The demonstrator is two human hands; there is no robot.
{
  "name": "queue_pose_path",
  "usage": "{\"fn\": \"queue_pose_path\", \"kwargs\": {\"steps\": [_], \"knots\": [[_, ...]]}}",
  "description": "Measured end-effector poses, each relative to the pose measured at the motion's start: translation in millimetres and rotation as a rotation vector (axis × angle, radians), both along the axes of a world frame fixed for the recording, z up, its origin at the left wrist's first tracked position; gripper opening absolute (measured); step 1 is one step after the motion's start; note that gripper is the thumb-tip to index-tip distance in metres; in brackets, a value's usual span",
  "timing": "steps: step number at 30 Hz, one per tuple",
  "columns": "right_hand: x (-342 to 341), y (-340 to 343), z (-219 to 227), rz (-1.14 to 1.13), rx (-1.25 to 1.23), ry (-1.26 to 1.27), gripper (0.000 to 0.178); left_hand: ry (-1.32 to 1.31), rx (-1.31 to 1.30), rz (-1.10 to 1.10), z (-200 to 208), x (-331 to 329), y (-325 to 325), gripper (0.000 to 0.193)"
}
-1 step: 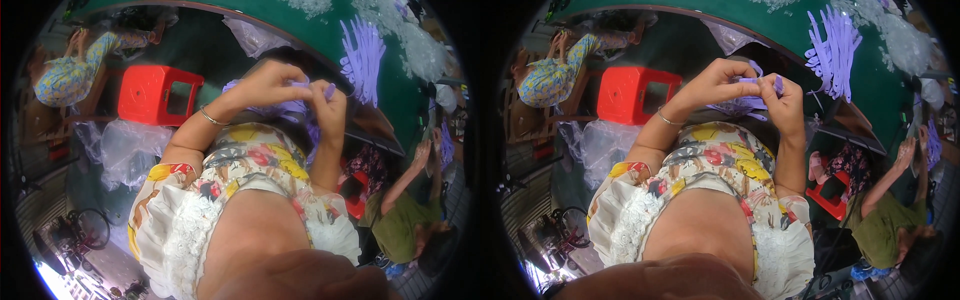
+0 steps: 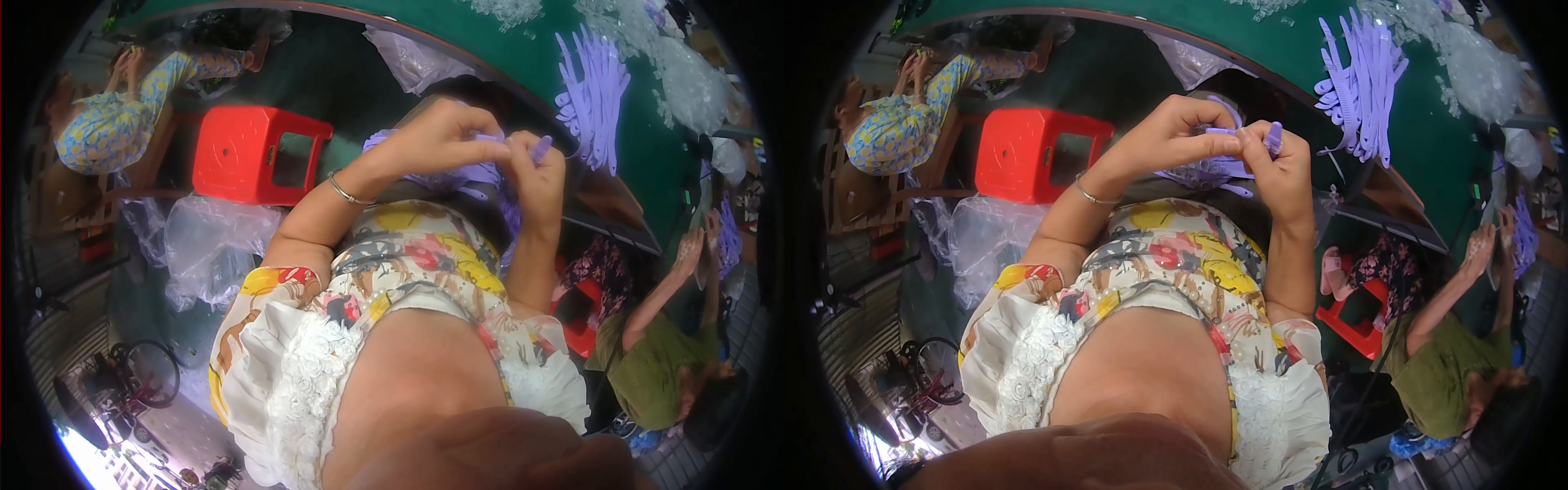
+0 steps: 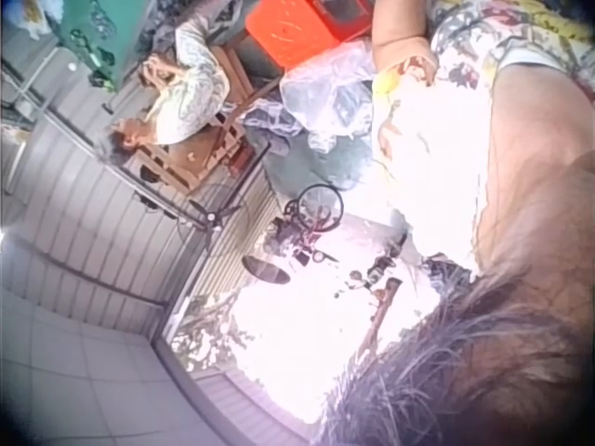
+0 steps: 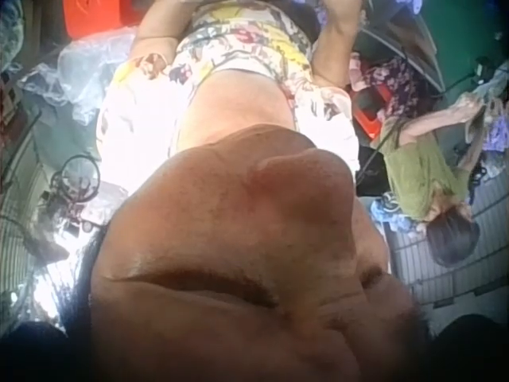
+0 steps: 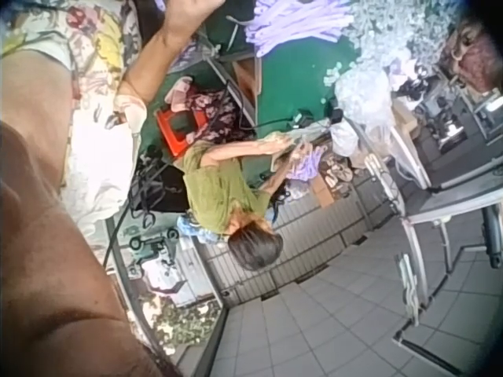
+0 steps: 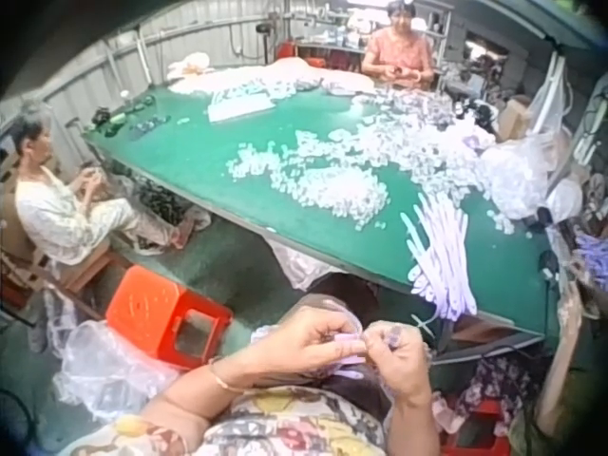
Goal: The person assembles clear plastic caps onto purple plastic stems by hand, fitting the parts together at a factory workbench.
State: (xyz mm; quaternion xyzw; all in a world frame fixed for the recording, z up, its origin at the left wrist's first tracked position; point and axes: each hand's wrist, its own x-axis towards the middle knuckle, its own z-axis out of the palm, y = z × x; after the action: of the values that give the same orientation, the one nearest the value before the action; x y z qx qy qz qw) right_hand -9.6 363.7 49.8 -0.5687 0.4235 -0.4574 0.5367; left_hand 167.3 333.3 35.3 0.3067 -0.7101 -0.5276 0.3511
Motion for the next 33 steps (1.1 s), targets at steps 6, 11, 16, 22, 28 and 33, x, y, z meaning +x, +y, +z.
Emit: {"fn": "queue_pose_path", "kwargs": {"steps": [6, 11, 16, 22, 28, 33], "knots": [[11, 8, -14, 0.075, -0.008, -0.473, 0.021, 0.443, 0.543, -0.17, 11, -4, 13, 0.022], [14, 7, -20, 0.156, 0.009, -0.704, 0.026, 0.617, 0.67, -0.147, -2, -8, 13, 0.03], [12, 1, -19, 0.008, 0.041, -0.574, 0.026, 0.553, 0.698, -0.131, 2, -2, 7, 0.032], [7, -2, -24, -0.064, -0.039, -0.448, 0.024, 0.802, 0.832, 0.124, -3, -4, 13, 0.021], [6, -6, -14, -0.284, -0.331, 0.029, 0.008, 0.868, 0.867, 0.195, -5, -5, 12, 0.014], [7, -14, -5, -0.21, -0.574, 0.278, 0.031, 0.833, 0.871, 0.166, -2, -9, 17, 0.017]]}}
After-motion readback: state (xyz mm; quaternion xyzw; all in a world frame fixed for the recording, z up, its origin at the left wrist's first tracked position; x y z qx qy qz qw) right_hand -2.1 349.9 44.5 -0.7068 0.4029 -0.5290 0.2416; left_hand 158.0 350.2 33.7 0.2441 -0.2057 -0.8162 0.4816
